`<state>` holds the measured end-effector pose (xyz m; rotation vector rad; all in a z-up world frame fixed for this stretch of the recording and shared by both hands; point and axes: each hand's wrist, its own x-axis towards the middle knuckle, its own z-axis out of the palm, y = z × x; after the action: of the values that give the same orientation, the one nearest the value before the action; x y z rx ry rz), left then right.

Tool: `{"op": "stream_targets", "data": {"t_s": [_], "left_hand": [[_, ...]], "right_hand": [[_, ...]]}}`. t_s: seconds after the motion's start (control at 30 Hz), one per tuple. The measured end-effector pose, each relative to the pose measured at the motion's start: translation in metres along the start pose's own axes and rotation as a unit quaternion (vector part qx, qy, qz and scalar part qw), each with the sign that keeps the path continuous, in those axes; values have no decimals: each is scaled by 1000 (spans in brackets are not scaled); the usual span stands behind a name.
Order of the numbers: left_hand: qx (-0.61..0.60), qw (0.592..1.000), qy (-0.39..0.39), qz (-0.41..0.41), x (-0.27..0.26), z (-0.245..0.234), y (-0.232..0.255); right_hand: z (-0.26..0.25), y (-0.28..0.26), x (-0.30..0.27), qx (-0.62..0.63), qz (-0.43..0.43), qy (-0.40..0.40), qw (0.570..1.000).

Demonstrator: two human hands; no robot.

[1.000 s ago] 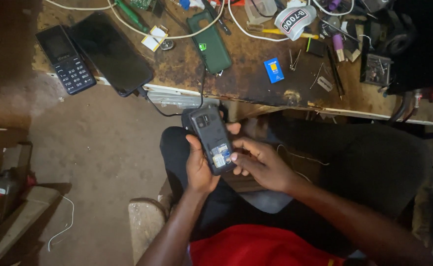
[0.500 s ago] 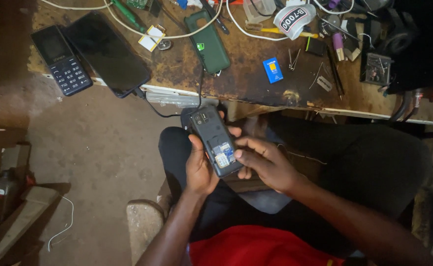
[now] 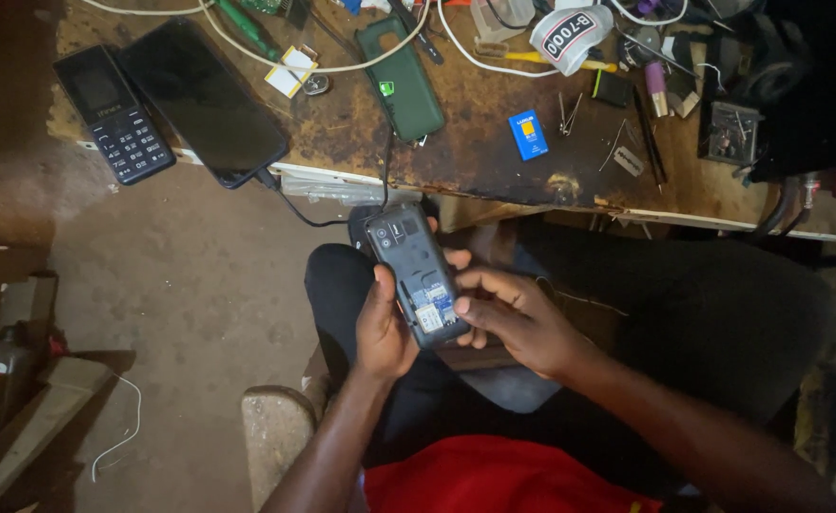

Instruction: Applying adhesive to a phone casing and assembling the internal components and battery to repair the device.

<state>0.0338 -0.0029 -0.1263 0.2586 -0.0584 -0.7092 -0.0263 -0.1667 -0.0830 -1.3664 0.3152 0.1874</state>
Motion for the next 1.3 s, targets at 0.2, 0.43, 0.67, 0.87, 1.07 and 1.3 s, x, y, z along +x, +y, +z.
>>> {"op": "stream_targets", "data": {"t_s": [0.2,0.43,0.67,0.87,1.07,1.3], "left_hand": [[1,1000,-2,9,-1,-4,1],[25,998,32,37,1,14,3],[26,999,30,34,0,13,2],[19,999,21,18,-2,3,1],[-10,1000,13,9,0,9,3],[24,999,-23,38,-4,6,-4]], "right_hand": [[-1,-6,1,-39,5,-11,999],[-2,-12,2,-69,-4,-26,997],[-3,-13,0,-49,11,-24,998],[-2,-17,-1,-30,29,-14,999],[-1,-22,0,-32,13,-39,999],[3,-27,0,-51,11,-39,998]]}}
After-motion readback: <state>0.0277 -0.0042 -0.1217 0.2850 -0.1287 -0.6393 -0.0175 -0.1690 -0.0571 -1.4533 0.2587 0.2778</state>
